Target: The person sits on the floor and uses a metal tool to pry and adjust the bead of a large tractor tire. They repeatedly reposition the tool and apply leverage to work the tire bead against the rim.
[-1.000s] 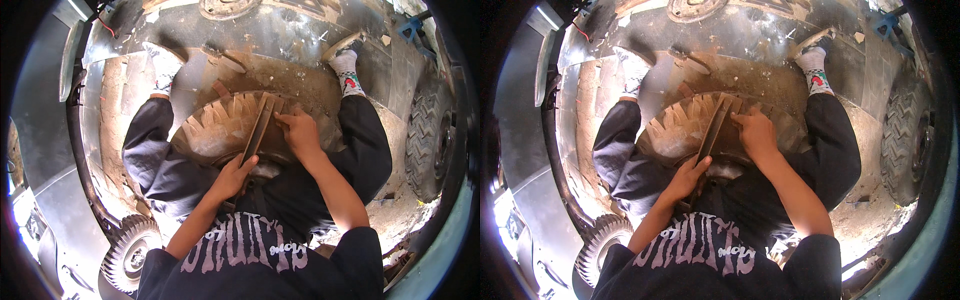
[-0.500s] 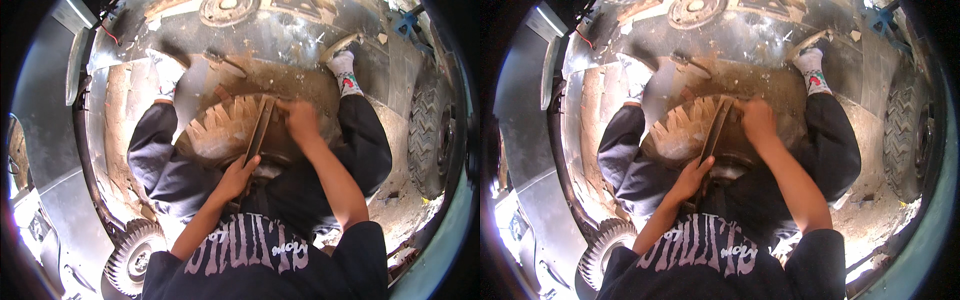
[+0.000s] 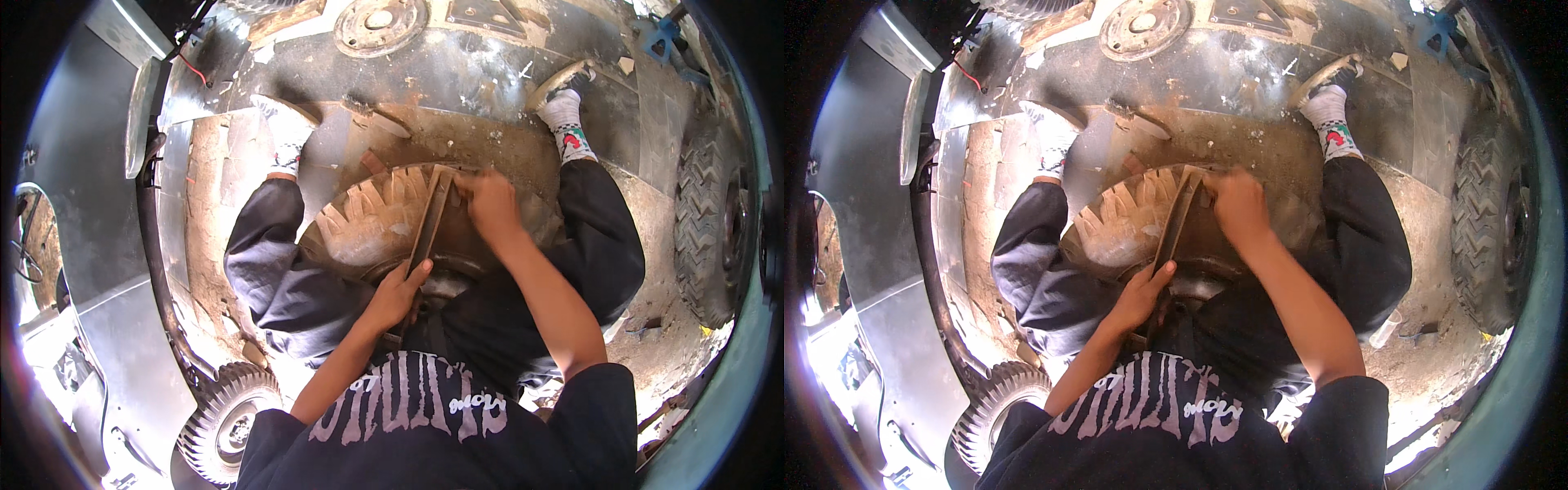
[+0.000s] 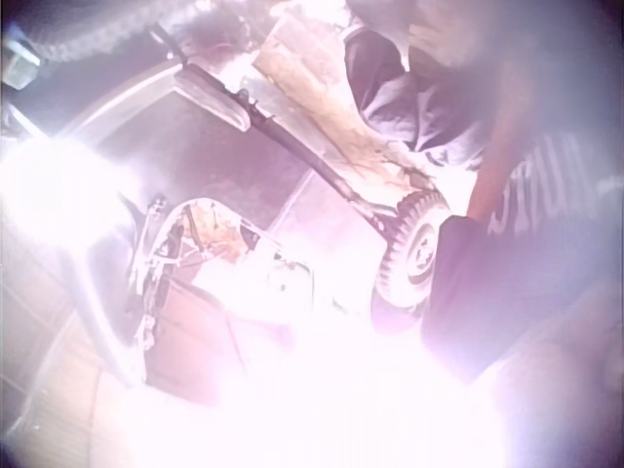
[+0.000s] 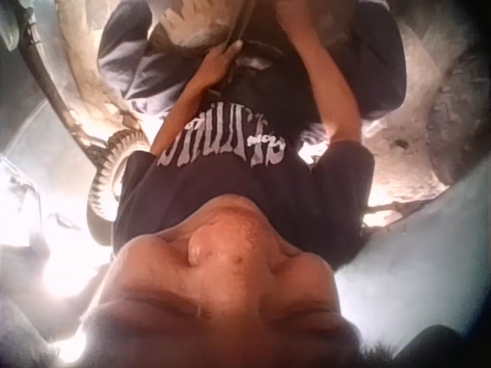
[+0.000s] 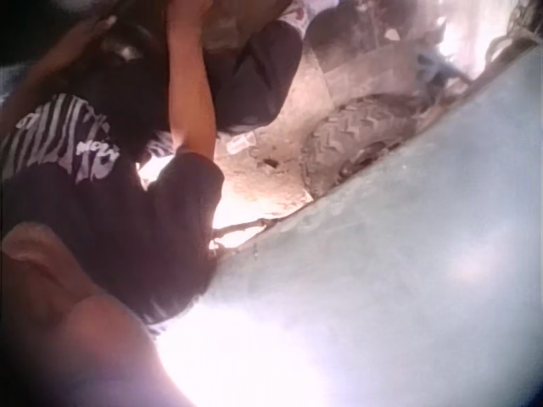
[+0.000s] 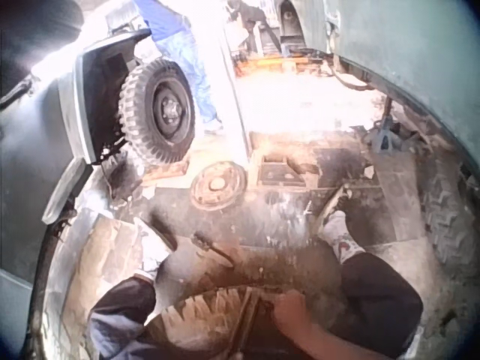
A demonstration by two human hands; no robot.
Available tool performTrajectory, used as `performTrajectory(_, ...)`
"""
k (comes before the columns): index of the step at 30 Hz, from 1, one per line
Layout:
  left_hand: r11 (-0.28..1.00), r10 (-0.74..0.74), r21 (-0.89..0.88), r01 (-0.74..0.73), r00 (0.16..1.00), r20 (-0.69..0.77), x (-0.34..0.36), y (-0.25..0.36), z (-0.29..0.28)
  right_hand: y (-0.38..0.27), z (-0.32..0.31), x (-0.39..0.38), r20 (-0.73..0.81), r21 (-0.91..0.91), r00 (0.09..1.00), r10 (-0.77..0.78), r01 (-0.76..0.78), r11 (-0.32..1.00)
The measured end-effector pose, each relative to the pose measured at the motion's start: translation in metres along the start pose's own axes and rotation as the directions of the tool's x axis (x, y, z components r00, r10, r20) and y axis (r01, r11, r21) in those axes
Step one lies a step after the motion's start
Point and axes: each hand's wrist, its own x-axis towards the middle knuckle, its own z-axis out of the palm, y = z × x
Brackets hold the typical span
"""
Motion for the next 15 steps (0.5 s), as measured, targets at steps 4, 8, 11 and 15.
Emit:
performTrajectory(4, 0.996, 0.089, 0.021, -0.089, 0.996, -0.014, 0.002, -0.009, -0.001, 0.015, 0.011, 0.016, 0.011, 0.095, 1.000, -0.012, 0.011, 0.995)
performTrajectory(8, 0.997, -0.005, 0.072, 0.005, 1.000, -0.002, -0.003, 0.002, -0.004, 0.008, 0.010, -0.003, -0.020, 0.052, 1.000, -0.012, 0.013, 0.999)
performTrajectory(11, 0.999, 0.002, 0.035, -0.003, 1.000, 0.023, -0.003, -0.001, -0.002, 0.013, 0.014, 0.018, -0.053, 0.072, 0.999, -0.007, 0.010, 0.997)
performTrajectory(15, 0.997, 0.080, 0.016, -0.080, 0.997, -0.004, -0.003, -0.001, -0.003, 0.013, 0.015, 0.018, -0.038, 0.168, 0.999, 0.025, -0.018, 0.986)
